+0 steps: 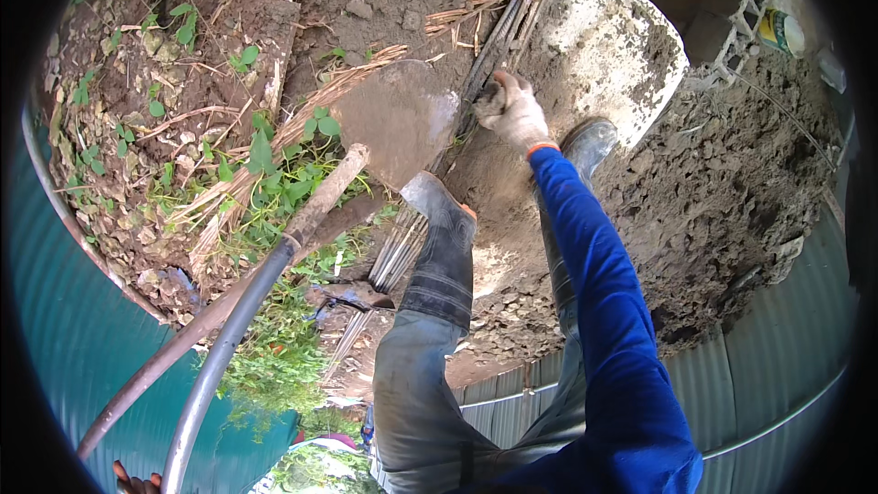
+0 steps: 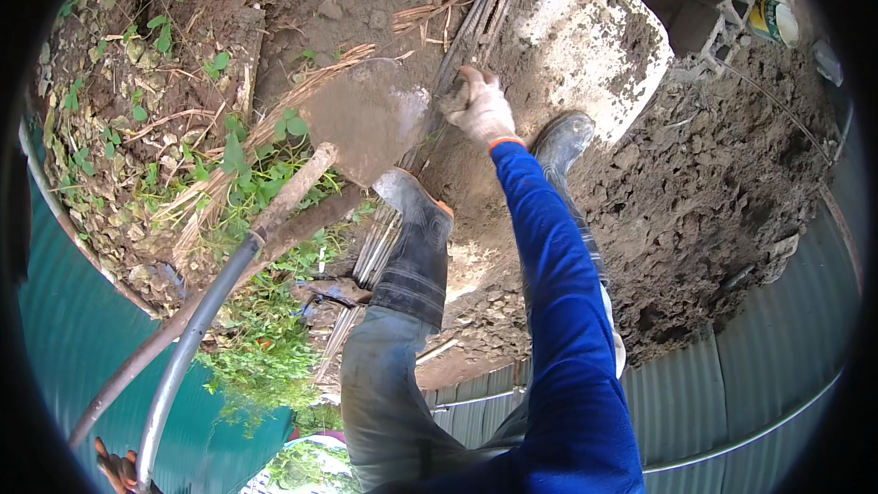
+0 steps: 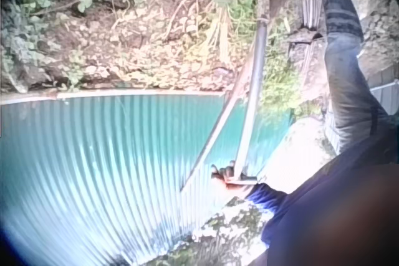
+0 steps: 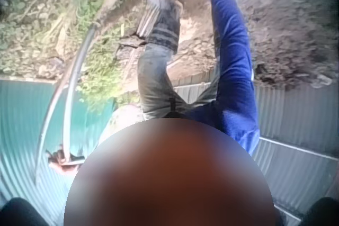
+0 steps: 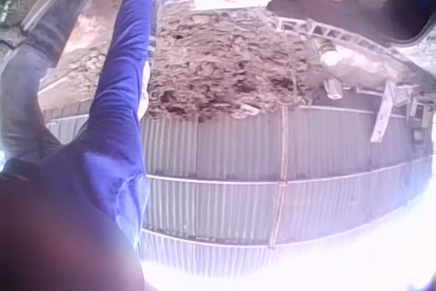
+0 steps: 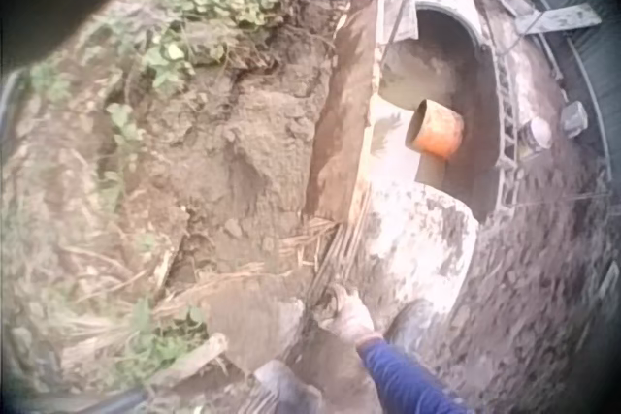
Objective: The person uses a shovel to dig and move soil from a pile into a narrow trench beside a concrete drainage channel. The person repeatedly scoops soil and deposits it into the trench, then briefly uses a bucket to scoop water from the channel.
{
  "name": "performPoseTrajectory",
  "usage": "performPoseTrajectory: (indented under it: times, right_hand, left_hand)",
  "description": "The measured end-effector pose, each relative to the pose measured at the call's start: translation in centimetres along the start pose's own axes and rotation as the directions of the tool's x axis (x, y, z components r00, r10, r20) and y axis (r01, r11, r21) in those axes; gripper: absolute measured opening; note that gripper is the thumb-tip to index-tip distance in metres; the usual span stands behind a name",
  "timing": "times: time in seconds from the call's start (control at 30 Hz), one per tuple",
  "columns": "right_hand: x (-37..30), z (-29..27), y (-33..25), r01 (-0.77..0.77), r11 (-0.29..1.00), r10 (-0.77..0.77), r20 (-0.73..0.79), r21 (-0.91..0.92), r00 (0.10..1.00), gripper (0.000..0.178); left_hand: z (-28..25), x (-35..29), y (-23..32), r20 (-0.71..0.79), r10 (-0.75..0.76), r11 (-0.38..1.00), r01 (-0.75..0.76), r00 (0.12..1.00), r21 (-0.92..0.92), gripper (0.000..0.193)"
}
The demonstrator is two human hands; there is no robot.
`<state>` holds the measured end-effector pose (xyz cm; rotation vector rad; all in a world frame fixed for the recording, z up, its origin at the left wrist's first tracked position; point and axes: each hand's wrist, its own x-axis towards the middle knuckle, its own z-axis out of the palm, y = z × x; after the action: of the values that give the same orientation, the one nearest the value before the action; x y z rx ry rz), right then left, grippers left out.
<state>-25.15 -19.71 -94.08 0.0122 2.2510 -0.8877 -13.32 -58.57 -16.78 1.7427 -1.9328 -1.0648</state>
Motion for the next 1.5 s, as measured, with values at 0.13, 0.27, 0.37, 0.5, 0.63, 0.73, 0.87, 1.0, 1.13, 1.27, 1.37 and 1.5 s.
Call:
performPoseTrajectory:
  times: [0.13, 0.27, 0.37, 0.5, 0.63, 0.73, 0.87, 1.0, 1.13, 1.27, 1.37, 1.5]
  right_hand:
    - [0.1, 2.7, -0.4, -0.097, 0.978, 0.089, 0.052, 0.185, 0.995, 0.065]
    - [-0.9, 2.2, -1.2, 0.002, 0.996, 0.009, 0.116, -0.089, 0.993, 0.063]
    - [-1.0, 1.5, -1.2, 0.050, 0.985, -0.017, 0.192, -0.167, 0.981, 0.060]
    - [-0.2, 1.5, -0.9, 0.121, 0.966, -0.060, 0.253, -0.230, 0.966, 0.053]
    - [-0.4, 1.4, -0.4, 0.169, 0.942, -0.095, 0.253, -0.290, 0.963, 0.051]
    - [0.6, 1.8, -0.8, 0.140, 0.932, -0.053, 0.257, -0.333, 0.965, 0.047]
    - [1.9, 0.6, -1.5, 0.137, 0.916, -0.008, 0.323, -0.377, 0.946, 0.041]
    - [-1.6, -5.8, -2.4, -0.241, 0.836, 0.014, 0.421, 0.492, 0.907, 0.055]
    - [-11.1, -16.7, -5.6, -0.269, 0.563, -0.147, 0.416, 0.781, 0.898, 0.071]
    - [-22.5, -27.3, -11.1, -0.372, 0.095, -0.104, 0.381, 0.923, 0.919, 0.075]
    - [-28.6, -32.2, -14.1, -0.283, -0.099, -0.058, 0.278, 0.954, 0.959, 0.068]
    - [-32.4, -34.7, -16.0, -0.163, -0.441, 0.092, 0.225, 0.883, 0.970, 0.059]
  left_hand:
    - [0.6, -0.3, 0.5, 0.060, -0.048, 0.997, 0.051, 0.997, -0.053, 0.052]
    - [1.1, -0.6, 0.4, 0.026, 0.007, 1.000, -0.007, 1.000, -0.007, 0.051]
    - [1.2, -0.7, 0.0, 0.069, 0.007, 1.000, -0.006, 0.998, -0.012, 0.051]
    - [0.1, -0.5, -0.8, -0.053, 0.049, 0.999, -0.048, 0.997, 0.026, 0.050]
    - [-1.7, 0.0, -1.7, 0.027, -0.026, 0.999, 0.028, 0.999, -0.042, 0.048]
    - [-2.9, 0.4, -2.2, 0.013, -0.061, 0.994, 0.062, 0.998, -0.087, 0.045]
    - [-3.6, 0.4, -3.2, 0.111, -0.163, 0.962, 0.183, 0.980, -0.202, 0.041]
    - [-3.4, 0.2, -4.0, 0.188, -0.114, 0.960, 0.157, 0.976, -0.231, 0.041]
    - [-3.0, 0.1, -3.7, 0.150, -0.125, 0.973, 0.150, 0.981, -0.174, 0.040]
    - [-2.4, 0.4, -2.4, 0.109, -0.097, 0.990, 0.108, 0.989, -0.096, 0.045]
    - [-1.6, 0.5, -1.1, 0.295, -0.016, 0.965, 0.092, 0.955, -0.246, 0.040]
    - [-0.1, 0.0, 1.4, 0.392, 0.035, 0.959, 0.080, 0.920, -0.273, 0.040]
